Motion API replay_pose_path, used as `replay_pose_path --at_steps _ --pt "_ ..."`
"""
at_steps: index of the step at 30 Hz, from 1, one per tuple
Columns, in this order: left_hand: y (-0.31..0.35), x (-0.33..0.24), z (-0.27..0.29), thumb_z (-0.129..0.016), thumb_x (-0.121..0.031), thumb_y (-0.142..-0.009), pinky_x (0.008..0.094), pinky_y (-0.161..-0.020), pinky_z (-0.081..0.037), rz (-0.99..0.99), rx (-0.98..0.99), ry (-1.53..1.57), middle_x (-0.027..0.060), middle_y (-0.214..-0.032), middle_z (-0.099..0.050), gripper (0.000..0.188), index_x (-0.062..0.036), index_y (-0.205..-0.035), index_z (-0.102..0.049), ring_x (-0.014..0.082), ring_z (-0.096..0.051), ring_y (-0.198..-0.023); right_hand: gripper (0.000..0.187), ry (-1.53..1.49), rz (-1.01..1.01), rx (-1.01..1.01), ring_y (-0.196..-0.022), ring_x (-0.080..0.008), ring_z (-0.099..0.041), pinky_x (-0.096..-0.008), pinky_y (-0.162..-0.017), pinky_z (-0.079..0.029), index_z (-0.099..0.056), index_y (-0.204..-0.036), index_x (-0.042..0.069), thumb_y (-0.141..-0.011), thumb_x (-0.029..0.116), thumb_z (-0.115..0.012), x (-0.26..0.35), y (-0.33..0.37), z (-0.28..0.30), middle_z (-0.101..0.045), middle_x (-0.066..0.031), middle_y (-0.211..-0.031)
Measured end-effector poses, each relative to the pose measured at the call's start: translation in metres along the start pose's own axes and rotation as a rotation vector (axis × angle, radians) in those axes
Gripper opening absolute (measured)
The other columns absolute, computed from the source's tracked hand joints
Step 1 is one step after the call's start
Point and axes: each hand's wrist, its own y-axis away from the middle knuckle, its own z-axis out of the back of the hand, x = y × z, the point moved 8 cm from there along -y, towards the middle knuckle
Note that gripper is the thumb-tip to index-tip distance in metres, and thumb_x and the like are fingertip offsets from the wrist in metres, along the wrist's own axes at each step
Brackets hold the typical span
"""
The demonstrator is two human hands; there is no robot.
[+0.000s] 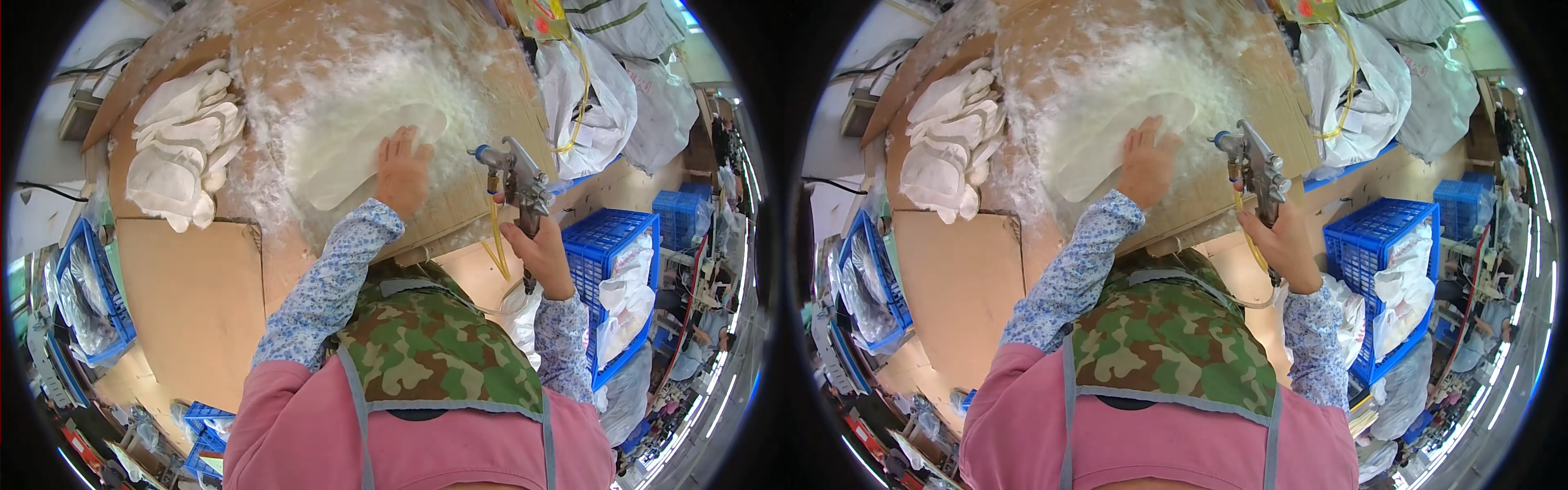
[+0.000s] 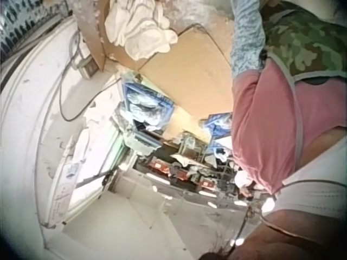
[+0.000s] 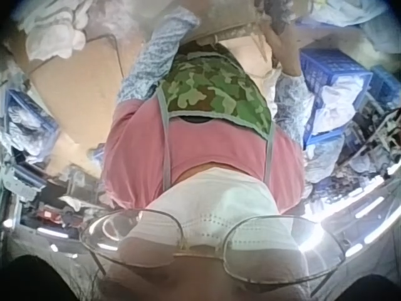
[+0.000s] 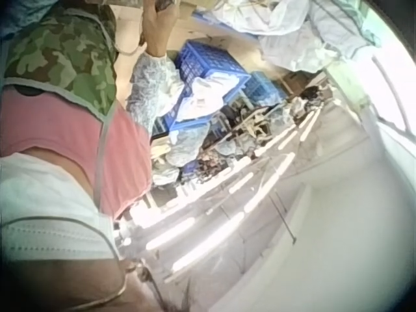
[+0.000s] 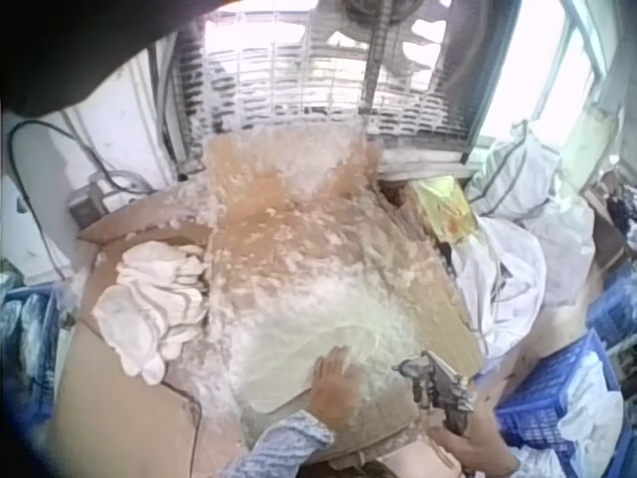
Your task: Applying spray adhesive to shoe insoles and attaching white cotton padding layers.
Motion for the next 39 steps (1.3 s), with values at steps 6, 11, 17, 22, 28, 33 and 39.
replay_pose_path --at_steps 6,11,17,22,28,33,39 --pt "0.03 0.014 0.018 -0.055 -0.01 -0.081 0.0626 -0.11 -0.022 0.089 -0.096 -0.206 0.0197 -0.146 -0.038 0.04 -0.0114 -0.121 -0.06 0.039 -0.028 -0.139 0.031 -0.063 -0.137 0.029 -0.064 -0.0071 -0.048 -0.0257 -0.058 -0.042 -0.064 -0.12 0.005 -0.089 0.003 -0.06 0.004 0.007 -0.011 -0.059 0.0023 -0.078" --pt "0.041 0.017 0.012 -0.054 -0.009 -0.083 0.0627 -0.111 -0.019 0.174 -0.083 -0.226 0.0186 -0.15 -0.032 0.043 -0.0183 -0.125 -0.06 0.0383 -0.024 -0.142 0.029 0.069 0.048 0.066 -0.064 -0.0111 -0.05 -0.0289 -0.059 -0.042 -0.063 -0.119 0.004 -0.09 0.005 -0.061 0.015 -0.006 -0.039 -0.061 -0.0028 -0.076" --pt "0.044 0.022 0.001 -0.054 -0.009 -0.083 0.0661 -0.111 -0.014 0.205 -0.034 -0.212 0.0232 -0.154 -0.024 0.043 -0.0146 -0.124 -0.062 0.0389 -0.016 -0.145 0.026 0.167 0.202 0.118 -0.071 -0.0167 -0.056 -0.032 -0.065 -0.045 -0.062 -0.116 0.002 -0.091 0.005 -0.06 0.025 -0.02 -0.059 -0.066 -0.01 -0.088" --pt "0.048 0.024 -0.002 -0.054 -0.008 -0.083 0.0664 -0.111 -0.011 0.214 -0.042 -0.163 0.0238 -0.156 -0.019 0.045 -0.0161 -0.126 -0.062 0.0395 -0.014 -0.146 0.027 0.167 0.195 0.097 -0.078 -0.0175 -0.059 -0.0314 -0.071 -0.048 -0.056 -0.119 -0.002 -0.093 0.005 -0.059 0.023 -0.021 -0.058 -0.067 -0.0105 -0.101" --pt "0.041 0.016 0.015 -0.055 -0.006 -0.082 0.066 -0.112 -0.01 0.205 -0.072 -0.151 0.0233 -0.156 -0.02 0.045 -0.0192 -0.125 -0.062 0.0396 -0.015 -0.146 0.03 0.068 -0.03 0.075 -0.059 -0.0078 -0.052 -0.0251 -0.052 -0.042 -0.057 -0.123 0.001 -0.093 0.005 -0.059 0.017 -0.015 -0.045 -0.062 -0.002 -0.084" --pt "-0.008 0.013 0.028 -0.055 -0.005 -0.081 0.0619 -0.11 -0.021 -0.028 -0.119 -0.163 0.0174 -0.145 -0.042 0.04 -0.0135 -0.119 -0.063 0.0323 -0.035 -0.137 0.029 -0.035 -0.054 -0.052 -0.05 -0.0039 -0.043 -0.0224 -0.044 -0.035 -0.059 -0.122 0.003 -0.093 0.004 -0.06 0.017 -0.005 -0.028 -0.054 0.0031 -0.07" --pt "-0.093 -0.003 -0.033 -0.055 -0.006 -0.084 0.0561 -0.109 -0.027 -0.363 0.332 -0.359 0.0123 -0.12 -0.058 0.029 -0.0097 -0.112 -0.063 0.0283 -0.051 -0.121 0.028 -0.07 -0.067 -0.196 -0.048 -0.004 -0.042 -0.0219 -0.044 -0.033 -0.062 -0.121 0.004 -0.093 0.005 -0.058 -0.003 0.026 0.001 -0.048 0.0057 -0.062"
